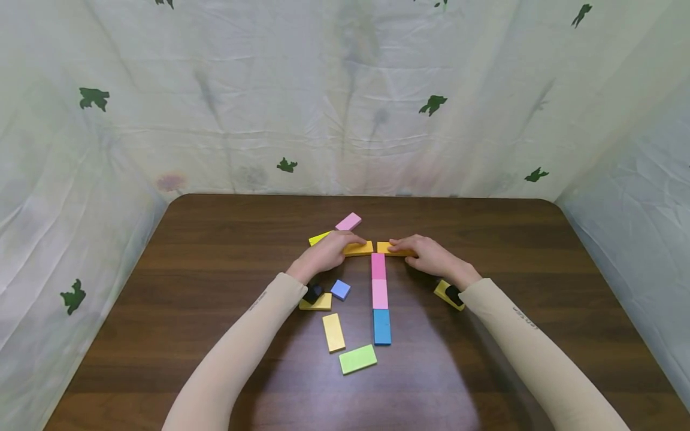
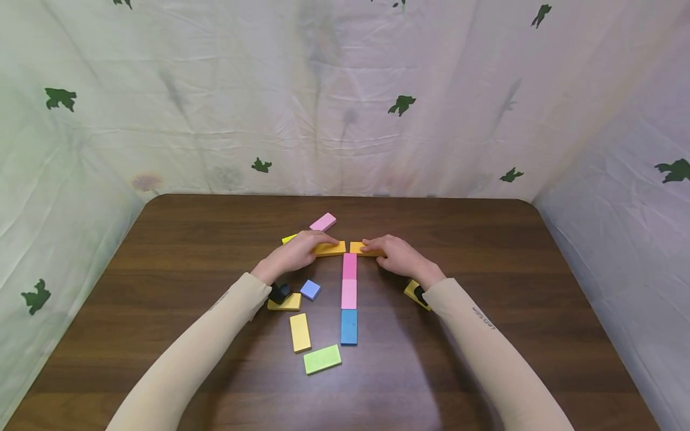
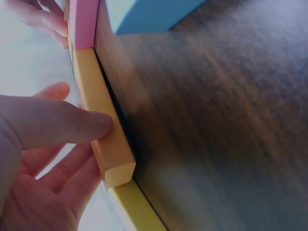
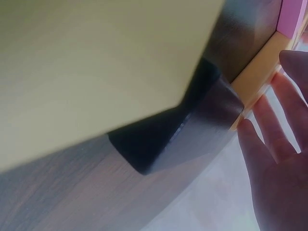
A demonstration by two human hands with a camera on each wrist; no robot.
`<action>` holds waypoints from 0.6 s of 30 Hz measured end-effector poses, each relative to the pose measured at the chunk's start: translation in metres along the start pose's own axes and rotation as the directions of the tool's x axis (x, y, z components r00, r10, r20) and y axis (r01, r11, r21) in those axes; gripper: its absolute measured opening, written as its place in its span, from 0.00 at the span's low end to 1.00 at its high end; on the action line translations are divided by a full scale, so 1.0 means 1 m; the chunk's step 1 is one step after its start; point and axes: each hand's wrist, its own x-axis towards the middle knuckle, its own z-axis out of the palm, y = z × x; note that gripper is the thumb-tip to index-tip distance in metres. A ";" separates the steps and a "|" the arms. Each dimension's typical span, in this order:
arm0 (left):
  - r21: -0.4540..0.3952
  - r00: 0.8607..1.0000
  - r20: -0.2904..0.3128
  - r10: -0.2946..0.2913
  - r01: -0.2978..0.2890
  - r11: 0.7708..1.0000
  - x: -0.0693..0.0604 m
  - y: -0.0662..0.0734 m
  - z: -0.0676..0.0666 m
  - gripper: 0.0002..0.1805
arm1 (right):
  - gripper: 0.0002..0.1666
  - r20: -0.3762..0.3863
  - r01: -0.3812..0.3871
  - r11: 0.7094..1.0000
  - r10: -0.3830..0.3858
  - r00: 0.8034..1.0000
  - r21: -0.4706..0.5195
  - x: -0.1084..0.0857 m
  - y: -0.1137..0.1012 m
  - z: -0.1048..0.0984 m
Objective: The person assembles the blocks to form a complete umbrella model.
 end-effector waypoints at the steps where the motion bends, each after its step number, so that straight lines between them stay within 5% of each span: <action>1: -0.003 1.000 -0.002 0.007 -0.007 1.000 0.001 0.000 0.000 0.28 | 0.27 -0.001 0.003 1.000 -0.003 1.000 -0.002 0.000 0.000 0.000; 11: -0.025 1.000 0.001 0.029 -0.029 0.999 0.009 0.000 0.002 0.26 | 0.26 -0.025 0.024 1.000 -0.024 0.999 -0.002 -0.001 0.001 0.002; 18: -0.024 1.000 0.021 -0.006 0.007 1.000 0.009 0.003 0.002 0.24 | 0.26 -0.022 0.015 1.000 -0.015 1.000 0.008 -0.001 0.001 0.001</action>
